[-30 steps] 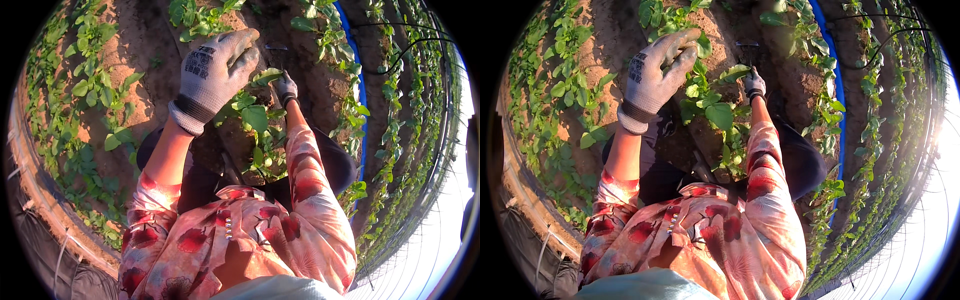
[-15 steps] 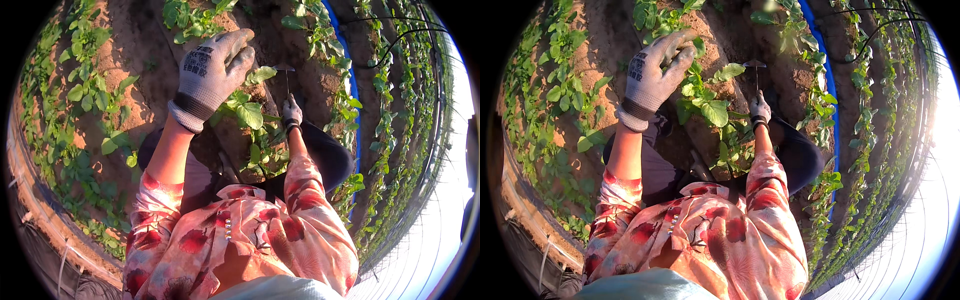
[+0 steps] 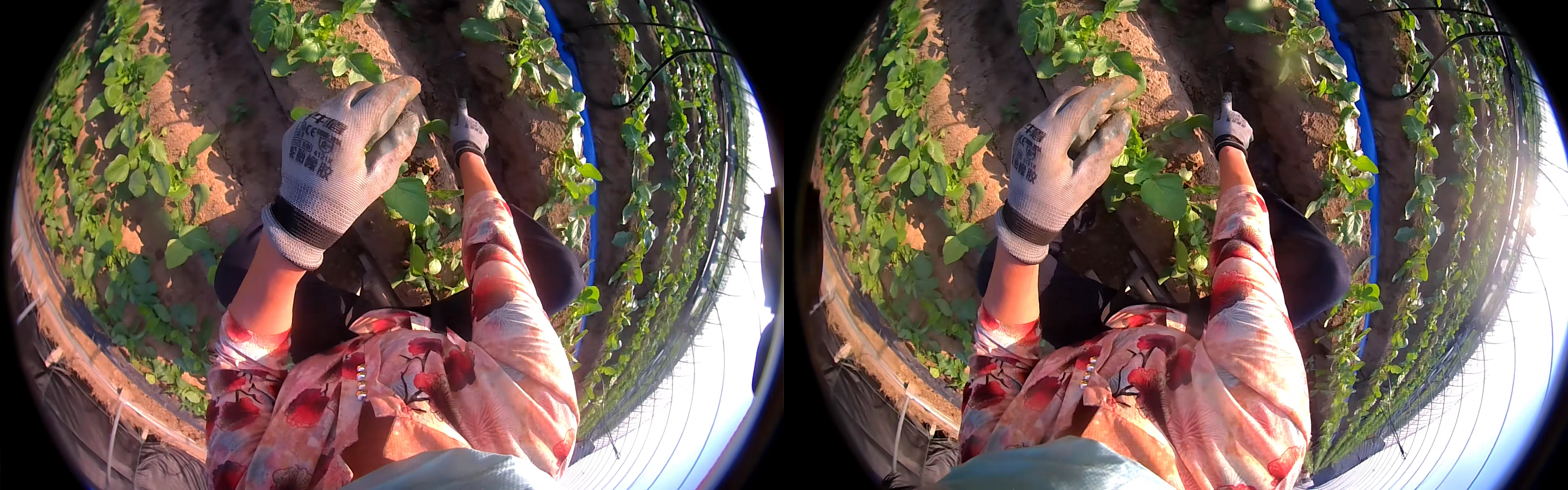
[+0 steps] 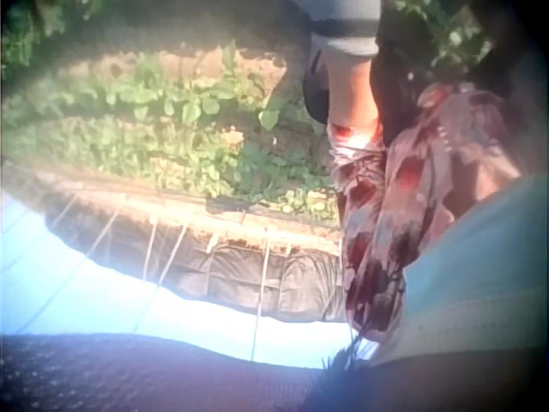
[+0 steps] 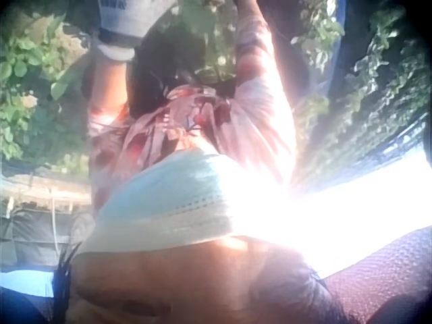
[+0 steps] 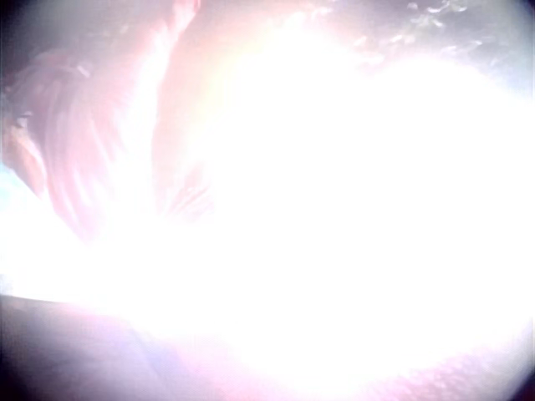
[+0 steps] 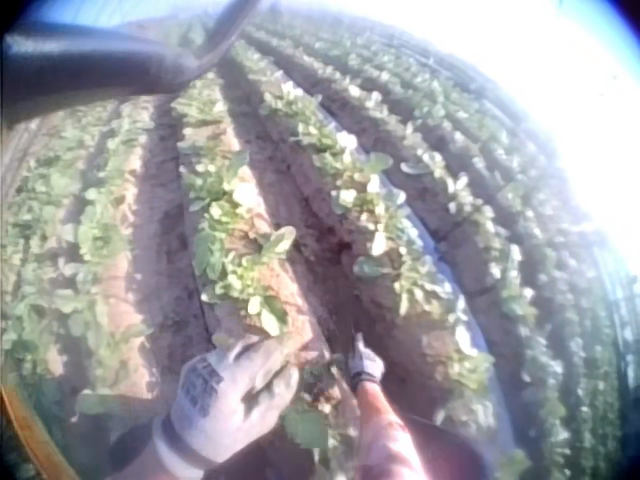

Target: The person kneels in a garden bed and uses a small hand tool to loosen soil and remove weeds around young plants. They pull the weeds by hand and continue working along the row.

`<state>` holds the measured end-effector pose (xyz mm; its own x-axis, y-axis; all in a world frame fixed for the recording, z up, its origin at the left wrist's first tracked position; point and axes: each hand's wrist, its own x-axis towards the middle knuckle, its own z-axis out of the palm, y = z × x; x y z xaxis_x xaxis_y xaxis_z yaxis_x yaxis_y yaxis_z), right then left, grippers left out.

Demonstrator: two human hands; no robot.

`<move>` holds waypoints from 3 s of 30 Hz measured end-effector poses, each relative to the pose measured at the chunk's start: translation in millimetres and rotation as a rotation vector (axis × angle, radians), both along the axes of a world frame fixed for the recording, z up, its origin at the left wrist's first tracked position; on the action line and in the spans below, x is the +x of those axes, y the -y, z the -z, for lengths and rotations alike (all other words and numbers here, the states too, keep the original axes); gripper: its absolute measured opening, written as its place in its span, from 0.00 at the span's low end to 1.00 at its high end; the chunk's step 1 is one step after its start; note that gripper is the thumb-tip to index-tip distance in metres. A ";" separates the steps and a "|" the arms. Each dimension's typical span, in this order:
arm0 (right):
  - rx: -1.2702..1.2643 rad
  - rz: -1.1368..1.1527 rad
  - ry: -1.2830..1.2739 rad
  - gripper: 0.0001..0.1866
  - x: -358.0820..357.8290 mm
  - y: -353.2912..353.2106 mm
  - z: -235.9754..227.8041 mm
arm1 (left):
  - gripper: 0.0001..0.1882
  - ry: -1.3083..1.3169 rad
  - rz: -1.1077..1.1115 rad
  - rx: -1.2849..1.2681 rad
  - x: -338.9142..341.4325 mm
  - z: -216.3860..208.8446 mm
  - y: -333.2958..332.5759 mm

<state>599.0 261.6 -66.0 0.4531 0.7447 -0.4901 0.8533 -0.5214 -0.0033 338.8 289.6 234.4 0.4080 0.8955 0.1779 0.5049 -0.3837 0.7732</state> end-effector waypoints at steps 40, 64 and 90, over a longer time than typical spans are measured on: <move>0.614 0.761 0.004 0.27 -19.0 100.7 -17.3 | 0.16 -0.294 0.093 0.026 2.9 10.9 4.3; 0.696 1.008 -0.026 0.25 21.6 65.5 -14.8 | 0.19 -0.293 0.134 0.032 8.8 15.0 4.0; 0.440 0.483 0.038 0.25 -24.1 121.6 -12.1 | 0.15 -0.380 0.148 0.083 9.7 18.6 6.0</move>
